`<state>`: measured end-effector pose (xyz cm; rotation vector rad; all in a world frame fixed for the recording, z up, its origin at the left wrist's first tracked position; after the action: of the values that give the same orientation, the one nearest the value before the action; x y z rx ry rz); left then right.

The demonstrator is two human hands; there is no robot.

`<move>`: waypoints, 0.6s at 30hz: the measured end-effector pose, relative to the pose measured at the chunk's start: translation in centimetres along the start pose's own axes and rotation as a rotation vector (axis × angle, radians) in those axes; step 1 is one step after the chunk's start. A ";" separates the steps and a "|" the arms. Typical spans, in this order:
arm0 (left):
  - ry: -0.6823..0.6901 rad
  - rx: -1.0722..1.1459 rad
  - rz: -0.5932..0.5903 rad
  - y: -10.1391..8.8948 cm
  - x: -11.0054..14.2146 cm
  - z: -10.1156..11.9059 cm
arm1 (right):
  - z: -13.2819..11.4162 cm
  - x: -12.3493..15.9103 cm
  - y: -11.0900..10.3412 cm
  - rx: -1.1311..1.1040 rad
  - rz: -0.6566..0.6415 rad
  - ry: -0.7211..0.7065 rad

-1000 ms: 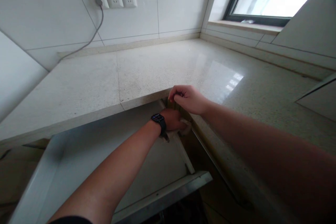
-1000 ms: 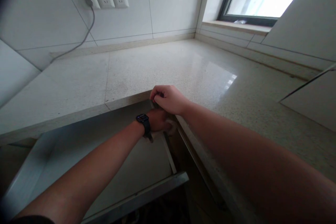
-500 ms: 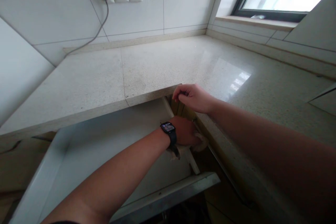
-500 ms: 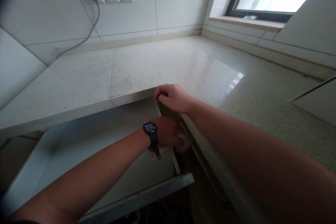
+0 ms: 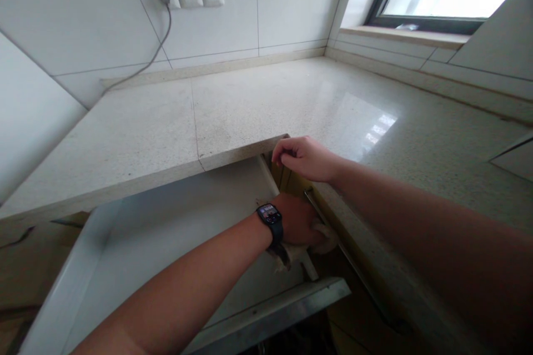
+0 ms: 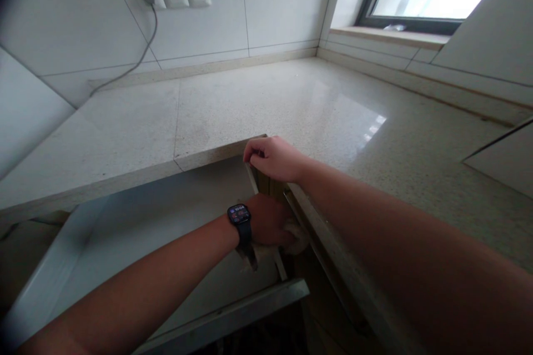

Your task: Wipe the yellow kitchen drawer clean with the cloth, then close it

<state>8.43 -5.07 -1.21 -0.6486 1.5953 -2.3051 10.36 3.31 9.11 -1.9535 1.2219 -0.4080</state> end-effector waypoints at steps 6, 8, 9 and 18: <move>0.028 0.017 0.087 -0.1 0.1 -0.2 | -0.3 0.1 0.3 0.070 -0.045 -0.001; 0.030 0.018 0.095 -0.1 0.1 -0.2 | -0.5 0.1 0.4 0.083 -0.055 -0.011; 0.027 0.018 0.086 0.0 0.1 -0.2 | -0.5 0.2 0.4 0.089 -0.060 -0.012; 0.181 0.068 0.199 0.4 1.2 -0.8 | -0.7 0.2 0.7 0.129 -0.089 -0.015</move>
<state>7.00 -5.10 -1.53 -0.2586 1.5690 -2.3117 9.61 2.72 9.01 -1.9015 1.0747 -0.5039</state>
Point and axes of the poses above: each hand's wrist, its own x-axis away from the middle knuckle, its own y-axis out of the palm, z = x × y, the point moved 7 cm from there along -x, towards the middle knuckle, and after that the axes turned 5 degrees about y, right-handed, at the moved point
